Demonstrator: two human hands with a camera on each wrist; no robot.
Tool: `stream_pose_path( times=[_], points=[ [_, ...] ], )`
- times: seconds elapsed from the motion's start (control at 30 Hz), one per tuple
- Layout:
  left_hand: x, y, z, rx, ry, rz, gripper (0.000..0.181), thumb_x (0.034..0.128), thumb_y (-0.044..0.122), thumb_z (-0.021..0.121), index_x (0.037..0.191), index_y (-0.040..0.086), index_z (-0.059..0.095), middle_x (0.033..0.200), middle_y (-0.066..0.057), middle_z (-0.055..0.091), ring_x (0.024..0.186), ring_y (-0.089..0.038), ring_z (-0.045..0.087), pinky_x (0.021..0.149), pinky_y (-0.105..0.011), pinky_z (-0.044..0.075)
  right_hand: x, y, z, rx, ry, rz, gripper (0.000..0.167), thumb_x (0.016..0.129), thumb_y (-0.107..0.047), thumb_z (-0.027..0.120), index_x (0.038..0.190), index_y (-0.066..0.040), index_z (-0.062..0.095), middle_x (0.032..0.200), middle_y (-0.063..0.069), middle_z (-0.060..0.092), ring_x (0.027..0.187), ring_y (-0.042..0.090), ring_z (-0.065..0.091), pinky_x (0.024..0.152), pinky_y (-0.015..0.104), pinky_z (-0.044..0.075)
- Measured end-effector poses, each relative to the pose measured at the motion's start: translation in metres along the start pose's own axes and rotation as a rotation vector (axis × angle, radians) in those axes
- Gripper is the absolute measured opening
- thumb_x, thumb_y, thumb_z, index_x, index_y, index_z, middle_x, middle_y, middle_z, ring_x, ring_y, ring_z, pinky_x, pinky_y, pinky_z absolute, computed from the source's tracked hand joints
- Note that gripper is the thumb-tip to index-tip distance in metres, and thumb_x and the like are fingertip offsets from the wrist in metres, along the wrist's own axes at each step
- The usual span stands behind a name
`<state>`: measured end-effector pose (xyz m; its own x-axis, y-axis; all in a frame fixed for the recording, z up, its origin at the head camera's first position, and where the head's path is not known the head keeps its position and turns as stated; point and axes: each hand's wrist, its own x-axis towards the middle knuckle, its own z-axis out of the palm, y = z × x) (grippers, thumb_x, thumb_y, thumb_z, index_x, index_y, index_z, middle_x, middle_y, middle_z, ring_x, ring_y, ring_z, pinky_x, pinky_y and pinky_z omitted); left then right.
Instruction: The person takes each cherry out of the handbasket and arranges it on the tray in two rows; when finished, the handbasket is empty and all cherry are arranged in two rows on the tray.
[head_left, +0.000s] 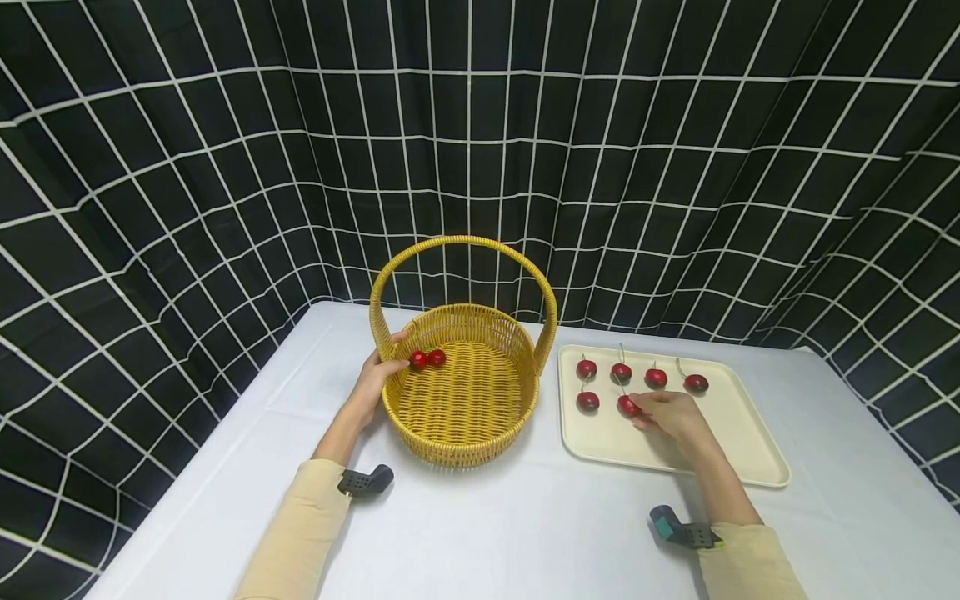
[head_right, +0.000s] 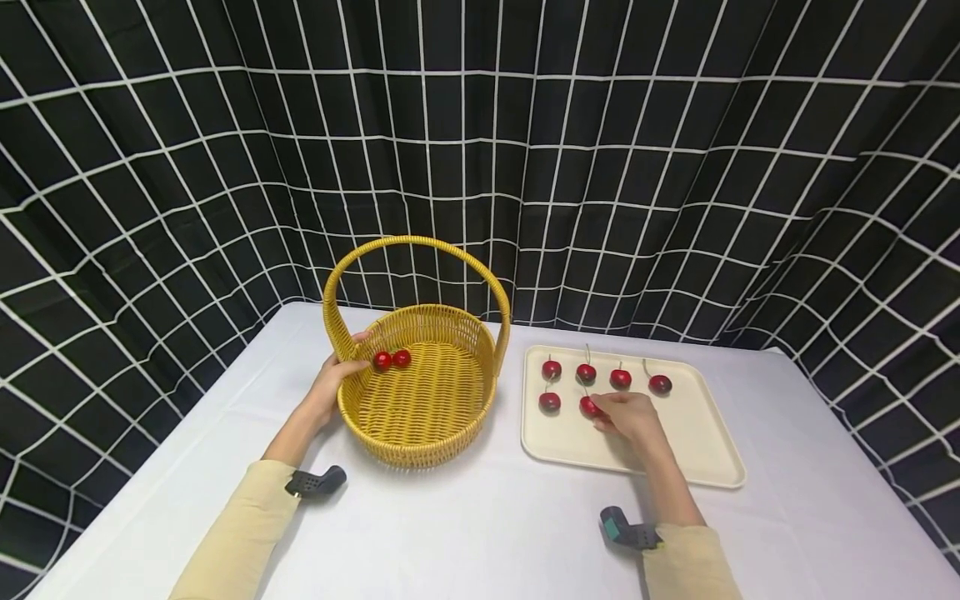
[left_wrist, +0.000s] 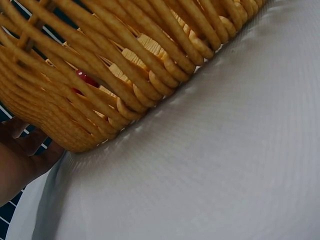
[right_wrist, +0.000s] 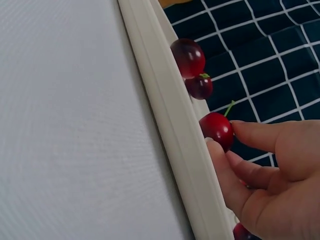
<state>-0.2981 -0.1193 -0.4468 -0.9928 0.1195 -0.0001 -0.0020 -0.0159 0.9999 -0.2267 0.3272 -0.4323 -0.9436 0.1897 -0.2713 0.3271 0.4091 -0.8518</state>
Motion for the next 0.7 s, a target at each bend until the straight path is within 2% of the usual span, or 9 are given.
stream_pose_path(
  times=[0.27, 0.33, 0.5, 0.57, 0.7],
  points=[
    [-0.001, -0.001, -0.001, 0.008, -0.007, -0.015, 0.058, 0.0915, 0.01, 0.05, 0.147, 0.016, 0.035, 0.153, -0.01, 0.028, 0.139, -0.028, 0.023, 0.112, -0.046, 0.013, -0.001, -0.002, 0.003, -0.019, 0.008, 0.001, 0.053, 0.096, -0.022, 0.056, 0.129, 0.018, 0.044, 0.096, 0.014, 0.065, 0.066, 0.003, 0.062, 0.063, 0.015, 0.049],
    [-0.006, 0.007, 0.001, 0.008, -0.016, -0.026, 0.058, 0.0922, 0.009, 0.049, 0.148, 0.014, 0.033, 0.154, -0.011, 0.026, 0.14, -0.029, 0.021, 0.112, -0.047, 0.013, -0.001, -0.003, 0.003, -0.018, 0.009, 0.01, 0.054, 0.097, -0.023, 0.056, 0.129, 0.018, 0.043, 0.096, 0.014, 0.065, 0.066, 0.004, 0.063, 0.063, 0.015, 0.049],
    [-0.007, 0.009, 0.0, 0.001, -0.03, -0.041, 0.059, 0.0931, 0.007, 0.049, 0.149, 0.013, 0.03, 0.155, -0.012, 0.023, 0.141, -0.029, 0.018, 0.113, -0.048, 0.011, 0.0, -0.002, 0.003, 0.026, -0.007, -0.001, 0.053, 0.097, -0.021, 0.053, 0.129, 0.02, 0.042, 0.093, 0.013, 0.063, 0.065, 0.006, 0.062, 0.065, 0.019, 0.053],
    [-0.003, 0.002, -0.001, -0.002, -0.028, -0.034, 0.059, 0.093, 0.008, 0.049, 0.149, 0.015, 0.031, 0.155, -0.011, 0.023, 0.141, -0.029, 0.019, 0.113, -0.048, 0.011, 0.0, -0.002, 0.002, 0.025, -0.01, -0.011, 0.053, 0.098, -0.022, 0.052, 0.128, 0.02, 0.042, 0.093, 0.015, 0.063, 0.066, 0.007, 0.062, 0.066, 0.021, 0.054],
    [-0.001, -0.001, -0.001, 0.007, -0.018, -0.014, 0.058, 0.0927, 0.01, 0.049, 0.148, 0.016, 0.033, 0.154, -0.009, 0.025, 0.141, -0.027, 0.019, 0.113, -0.047, 0.01, 0.0, -0.001, 0.0, -0.008, -0.009, -0.001, 0.056, 0.099, -0.026, 0.05, 0.129, 0.02, 0.041, 0.099, 0.021, 0.064, 0.067, 0.007, 0.062, 0.066, 0.021, 0.054]
  ],
)
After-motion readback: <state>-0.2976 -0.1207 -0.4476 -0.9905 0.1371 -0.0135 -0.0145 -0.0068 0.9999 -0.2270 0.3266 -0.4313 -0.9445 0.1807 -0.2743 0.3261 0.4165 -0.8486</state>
